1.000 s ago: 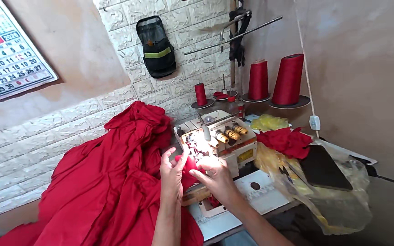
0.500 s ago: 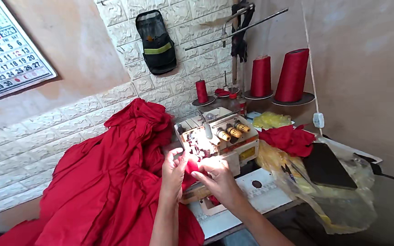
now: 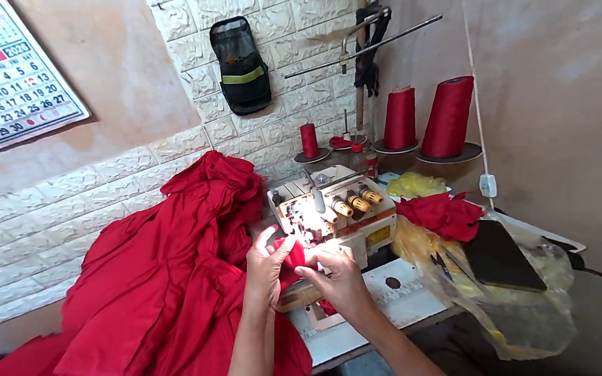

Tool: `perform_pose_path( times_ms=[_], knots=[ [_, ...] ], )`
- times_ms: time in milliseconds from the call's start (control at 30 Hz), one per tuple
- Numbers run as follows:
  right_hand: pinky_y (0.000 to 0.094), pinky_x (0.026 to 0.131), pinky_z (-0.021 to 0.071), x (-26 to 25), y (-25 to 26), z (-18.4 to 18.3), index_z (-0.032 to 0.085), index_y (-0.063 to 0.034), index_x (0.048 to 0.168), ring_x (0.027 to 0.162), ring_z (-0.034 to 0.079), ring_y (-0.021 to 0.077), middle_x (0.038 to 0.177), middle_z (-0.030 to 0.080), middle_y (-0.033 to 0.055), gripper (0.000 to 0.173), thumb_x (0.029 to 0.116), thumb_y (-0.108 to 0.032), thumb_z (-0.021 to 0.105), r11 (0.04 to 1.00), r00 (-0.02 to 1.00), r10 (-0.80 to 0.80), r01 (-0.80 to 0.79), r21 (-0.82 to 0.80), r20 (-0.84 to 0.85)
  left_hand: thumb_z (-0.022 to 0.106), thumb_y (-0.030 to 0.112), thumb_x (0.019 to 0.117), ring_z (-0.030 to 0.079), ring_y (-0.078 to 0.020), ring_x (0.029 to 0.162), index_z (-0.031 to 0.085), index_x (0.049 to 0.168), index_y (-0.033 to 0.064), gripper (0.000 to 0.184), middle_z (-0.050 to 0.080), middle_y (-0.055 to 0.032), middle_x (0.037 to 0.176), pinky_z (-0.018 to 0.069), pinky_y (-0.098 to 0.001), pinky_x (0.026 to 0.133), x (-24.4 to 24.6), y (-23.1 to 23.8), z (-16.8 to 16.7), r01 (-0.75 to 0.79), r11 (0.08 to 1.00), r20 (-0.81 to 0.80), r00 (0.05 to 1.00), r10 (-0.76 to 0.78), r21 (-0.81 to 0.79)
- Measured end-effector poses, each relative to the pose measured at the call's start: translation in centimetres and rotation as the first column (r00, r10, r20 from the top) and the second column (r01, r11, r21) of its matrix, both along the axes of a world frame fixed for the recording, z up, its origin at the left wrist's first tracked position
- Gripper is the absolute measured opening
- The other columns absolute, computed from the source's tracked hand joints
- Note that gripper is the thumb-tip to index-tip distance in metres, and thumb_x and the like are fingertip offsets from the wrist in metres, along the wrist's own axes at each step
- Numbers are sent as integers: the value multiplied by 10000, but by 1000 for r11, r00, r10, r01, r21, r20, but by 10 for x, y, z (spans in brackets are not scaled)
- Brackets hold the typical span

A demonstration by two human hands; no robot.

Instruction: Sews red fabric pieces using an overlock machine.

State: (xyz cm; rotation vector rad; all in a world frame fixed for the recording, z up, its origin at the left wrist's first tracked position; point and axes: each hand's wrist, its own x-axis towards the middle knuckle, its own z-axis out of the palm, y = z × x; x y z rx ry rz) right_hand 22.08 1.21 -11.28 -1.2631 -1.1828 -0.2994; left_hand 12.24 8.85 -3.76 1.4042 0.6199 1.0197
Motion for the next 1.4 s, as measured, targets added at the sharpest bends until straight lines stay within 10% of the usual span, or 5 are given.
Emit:
perform_pose_path(
  times_ms=[367, 533, 1000, 1267, 1400],
  knots=[
    [515, 945, 439, 7, 3, 6, 778, -76, 928, 999, 666, 226, 977, 739, 61, 267, 922, -332, 704, 995, 999, -10, 14, -95, 40, 583, -17, 996, 673, -111, 927, 535, 1371, -55, 380, 680, -110, 1126, 562, -273, 838, -2, -2, 4, 42, 996, 96, 995, -34, -79],
    [504, 931, 410, 5, 5, 10, 734, -91, 781, 867, 654, 197, 820, 701, 35, 176, 842, -251, 775, 996, 998, -57, 59, -62, 33, 608, -25, 977, 606, -64, 666, 531, 1385, -45, 416, 670, -67, 918, 519, -203, 616, -1, 0, 5, 15, 997, 101, 995, -7, -76],
    [384, 958, 430, 17, 0, 0, 755, -69, 912, 1009, 637, 122, 975, 722, 35, 210, 972, -238, 645, 983, 985, 170, -171, -69, -18, 624, -60, 954, 650, -58, 742, 547, 1364, -76, 417, 714, -75, 970, 546, -207, 694, -3, -1, 0, 9, 996, 93, 996, -16, 84],
    [240, 749, 608, 12, -8, 30, 567, 22, 1262, 850, 722, 71, 971, 745, 30, 329, 948, -25, 652, 827, 748, 555, -545, 142, -363, 583, 202, 1035, 733, -86, 779, 665, 1070, 26, 197, 752, -14, 859, 608, -289, 757, -37, 11, 22, -130, 774, -267, 892, 364, 620],
    [134, 548, 437, 20, -8, 21, 692, -18, 1230, 631, 546, -35, 1003, 738, -5, 267, 983, -40, 593, 858, 768, 511, -482, 178, -387, 654, 221, 1000, 716, -45, 746, 703, 950, 62, 174, 746, 25, 821, 595, -234, 713, -57, 29, 27, 44, 769, -353, 904, 241, 638]
  ],
)
